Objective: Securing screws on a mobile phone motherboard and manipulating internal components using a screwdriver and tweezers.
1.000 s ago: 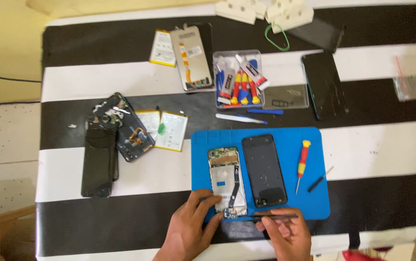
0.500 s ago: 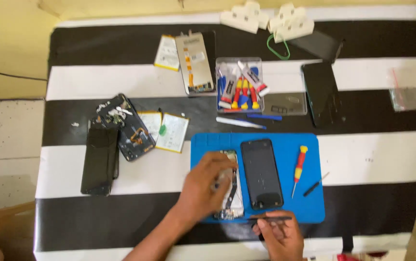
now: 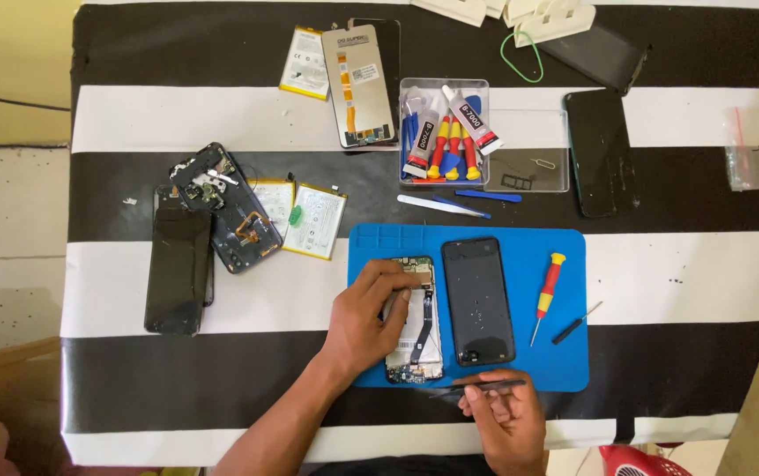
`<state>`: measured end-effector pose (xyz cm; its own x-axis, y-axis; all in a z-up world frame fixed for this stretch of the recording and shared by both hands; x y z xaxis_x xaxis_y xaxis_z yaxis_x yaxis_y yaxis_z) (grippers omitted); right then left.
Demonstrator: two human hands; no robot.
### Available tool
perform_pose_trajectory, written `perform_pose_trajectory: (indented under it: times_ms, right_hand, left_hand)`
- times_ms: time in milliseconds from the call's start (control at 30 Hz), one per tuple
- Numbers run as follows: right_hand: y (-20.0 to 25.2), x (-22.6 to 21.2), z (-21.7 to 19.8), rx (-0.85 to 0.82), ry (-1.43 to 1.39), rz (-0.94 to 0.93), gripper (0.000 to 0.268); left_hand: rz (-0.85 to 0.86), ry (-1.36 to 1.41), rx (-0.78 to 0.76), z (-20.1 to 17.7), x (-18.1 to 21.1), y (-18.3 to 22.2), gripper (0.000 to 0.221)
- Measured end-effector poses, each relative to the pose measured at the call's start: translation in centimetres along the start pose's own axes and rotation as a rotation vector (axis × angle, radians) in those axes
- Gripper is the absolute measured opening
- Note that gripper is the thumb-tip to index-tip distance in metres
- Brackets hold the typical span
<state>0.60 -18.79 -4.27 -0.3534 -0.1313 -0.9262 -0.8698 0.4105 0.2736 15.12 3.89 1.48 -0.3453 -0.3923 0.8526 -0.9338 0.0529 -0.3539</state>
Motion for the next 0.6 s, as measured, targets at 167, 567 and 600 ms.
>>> perform_pose_trajectory:
  times_ms: [167, 567, 600]
  right_hand:
    - [-0.1, -1.2, 0.2, 0.072, 0.014, 0.088, 0.021]
    - [0.1, 3.2, -0.7, 0.16, -0.008, 0.22, 0.021]
    - [-0.3, 3.8, -0.7, 0.159, -0.013, 0.215, 0.021]
  left_hand:
    - [0.033, -0.046, 0.003, 0.1, -0.5, -0.1, 0.018]
    - [0.036, -0.02, 0.002, -0.3, 0.5, -0.7, 0.019]
    - [0.041, -0.022, 0.004, -0.2, 0.4, -0.8, 0.019]
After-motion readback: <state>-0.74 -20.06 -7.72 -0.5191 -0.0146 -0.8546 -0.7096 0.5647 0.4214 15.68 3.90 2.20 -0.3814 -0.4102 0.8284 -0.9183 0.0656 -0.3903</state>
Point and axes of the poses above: each hand's wrist, its own y-axis away from the middle knuckle, its own z-axis out of the palm, x = y × z, the point moved 5 cm from there along -y, towards the middle knuckle, and after that the axes turned 9 degrees about x, right-handed, at the moved point
